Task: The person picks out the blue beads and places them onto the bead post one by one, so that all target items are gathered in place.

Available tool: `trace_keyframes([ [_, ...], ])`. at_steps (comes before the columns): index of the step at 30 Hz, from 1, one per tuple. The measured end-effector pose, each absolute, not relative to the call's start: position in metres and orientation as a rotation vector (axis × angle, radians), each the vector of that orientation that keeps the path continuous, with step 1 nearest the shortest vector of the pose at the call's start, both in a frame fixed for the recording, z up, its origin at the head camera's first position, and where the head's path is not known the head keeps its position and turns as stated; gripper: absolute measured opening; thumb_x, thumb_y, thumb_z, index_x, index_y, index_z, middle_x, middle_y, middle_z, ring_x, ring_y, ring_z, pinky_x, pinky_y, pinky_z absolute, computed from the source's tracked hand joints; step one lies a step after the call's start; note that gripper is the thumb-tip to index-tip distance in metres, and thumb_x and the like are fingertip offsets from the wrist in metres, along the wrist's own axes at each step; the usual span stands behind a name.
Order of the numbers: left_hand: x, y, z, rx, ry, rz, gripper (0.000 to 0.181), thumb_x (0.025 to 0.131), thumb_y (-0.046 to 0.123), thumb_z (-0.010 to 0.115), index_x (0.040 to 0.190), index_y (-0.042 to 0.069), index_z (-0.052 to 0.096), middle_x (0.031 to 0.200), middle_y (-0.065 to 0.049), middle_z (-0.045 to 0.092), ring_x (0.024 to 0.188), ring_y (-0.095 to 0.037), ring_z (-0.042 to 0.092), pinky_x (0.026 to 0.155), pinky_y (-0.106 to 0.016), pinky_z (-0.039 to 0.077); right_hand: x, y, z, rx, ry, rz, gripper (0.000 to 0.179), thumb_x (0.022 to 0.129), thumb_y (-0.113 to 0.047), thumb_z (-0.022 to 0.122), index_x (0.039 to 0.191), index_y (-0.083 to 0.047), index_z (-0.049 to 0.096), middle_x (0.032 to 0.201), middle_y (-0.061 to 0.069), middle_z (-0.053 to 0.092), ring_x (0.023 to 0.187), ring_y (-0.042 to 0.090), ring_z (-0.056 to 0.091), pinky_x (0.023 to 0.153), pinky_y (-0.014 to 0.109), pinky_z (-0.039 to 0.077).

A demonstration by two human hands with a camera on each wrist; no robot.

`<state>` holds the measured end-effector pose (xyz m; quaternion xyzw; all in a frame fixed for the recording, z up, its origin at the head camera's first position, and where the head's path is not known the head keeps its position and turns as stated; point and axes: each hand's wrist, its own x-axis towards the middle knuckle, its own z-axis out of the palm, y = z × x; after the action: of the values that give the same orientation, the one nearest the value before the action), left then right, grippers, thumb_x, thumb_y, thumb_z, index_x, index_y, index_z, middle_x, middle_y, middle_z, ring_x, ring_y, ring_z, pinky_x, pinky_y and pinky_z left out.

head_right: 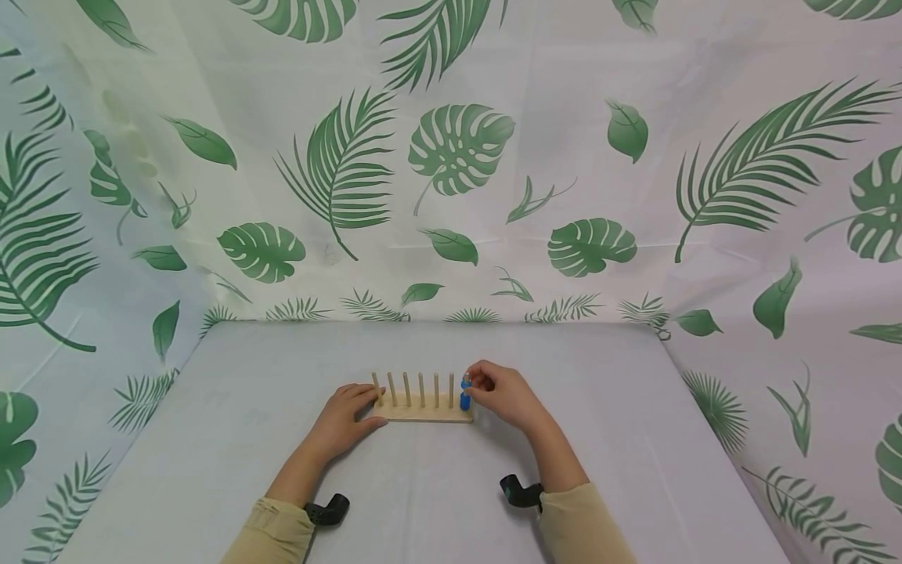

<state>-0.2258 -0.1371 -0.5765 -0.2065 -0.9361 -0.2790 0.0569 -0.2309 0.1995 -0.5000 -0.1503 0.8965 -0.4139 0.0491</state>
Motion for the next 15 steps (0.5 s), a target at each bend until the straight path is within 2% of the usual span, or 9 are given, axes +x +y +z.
trace_keyframes([
  [15, -0.226, -0.136, -0.577, -0.606, -2.866, -0.838, 0.058, 0.088, 0.043, 0.073, 0.137, 0.014, 0.06, 0.137, -0.003, 0.06, 0.134, -0.031, 0.048, 0.113, -0.049, 0.04, -0.229, 0.198, -0.522, -0.367, 2.714, -1.322, 0.016, 0.091, -0.018, 0.072, 0.107, -0.017, 0.066, 0.085, -0.001, 0.061, 0.074, 0.013, 0.053, 0.058, 0.024, 0.046],
])
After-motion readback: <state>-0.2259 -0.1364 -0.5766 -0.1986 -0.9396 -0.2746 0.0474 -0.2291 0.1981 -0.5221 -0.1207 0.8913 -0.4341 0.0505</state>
